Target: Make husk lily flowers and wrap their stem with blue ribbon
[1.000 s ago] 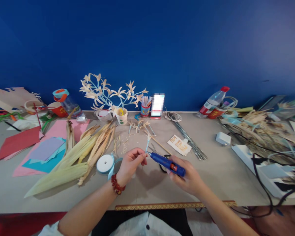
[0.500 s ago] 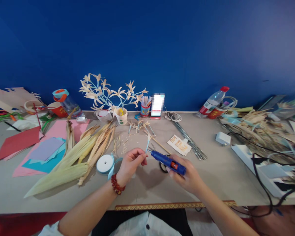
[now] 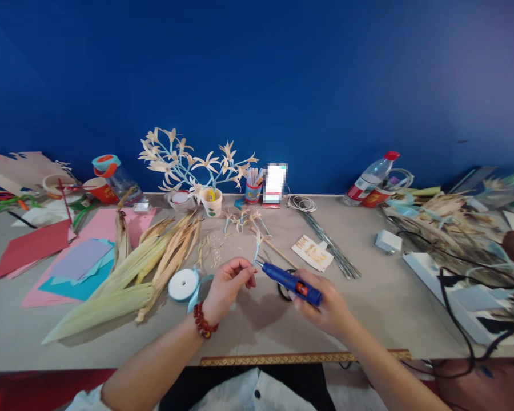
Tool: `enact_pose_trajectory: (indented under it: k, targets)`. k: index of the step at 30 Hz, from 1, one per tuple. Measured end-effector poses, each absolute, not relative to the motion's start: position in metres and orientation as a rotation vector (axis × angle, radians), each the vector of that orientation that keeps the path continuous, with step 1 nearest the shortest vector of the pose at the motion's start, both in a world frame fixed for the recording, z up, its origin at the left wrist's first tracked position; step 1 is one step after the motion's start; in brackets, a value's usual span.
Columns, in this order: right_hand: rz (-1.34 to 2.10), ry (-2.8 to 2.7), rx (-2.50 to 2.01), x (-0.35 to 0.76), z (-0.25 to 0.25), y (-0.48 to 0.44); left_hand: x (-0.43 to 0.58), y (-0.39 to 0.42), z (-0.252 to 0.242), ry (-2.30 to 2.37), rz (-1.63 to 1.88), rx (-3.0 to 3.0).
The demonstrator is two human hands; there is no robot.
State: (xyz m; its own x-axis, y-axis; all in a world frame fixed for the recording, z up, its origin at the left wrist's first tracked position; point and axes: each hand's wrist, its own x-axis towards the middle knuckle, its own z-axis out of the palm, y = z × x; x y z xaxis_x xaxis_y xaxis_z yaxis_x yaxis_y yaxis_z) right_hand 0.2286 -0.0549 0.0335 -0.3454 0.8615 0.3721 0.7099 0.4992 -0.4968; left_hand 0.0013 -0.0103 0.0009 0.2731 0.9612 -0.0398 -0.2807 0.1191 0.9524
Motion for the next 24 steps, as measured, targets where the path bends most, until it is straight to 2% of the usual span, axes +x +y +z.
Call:
enact_pose_trajectory:
  k: [24]
  targets:
    - [0.230, -2.132, -1.243, 0.2282, 0.0302, -0.0563, 0.0005, -0.0103, 0.0018, 0.831, 1.083, 1.038]
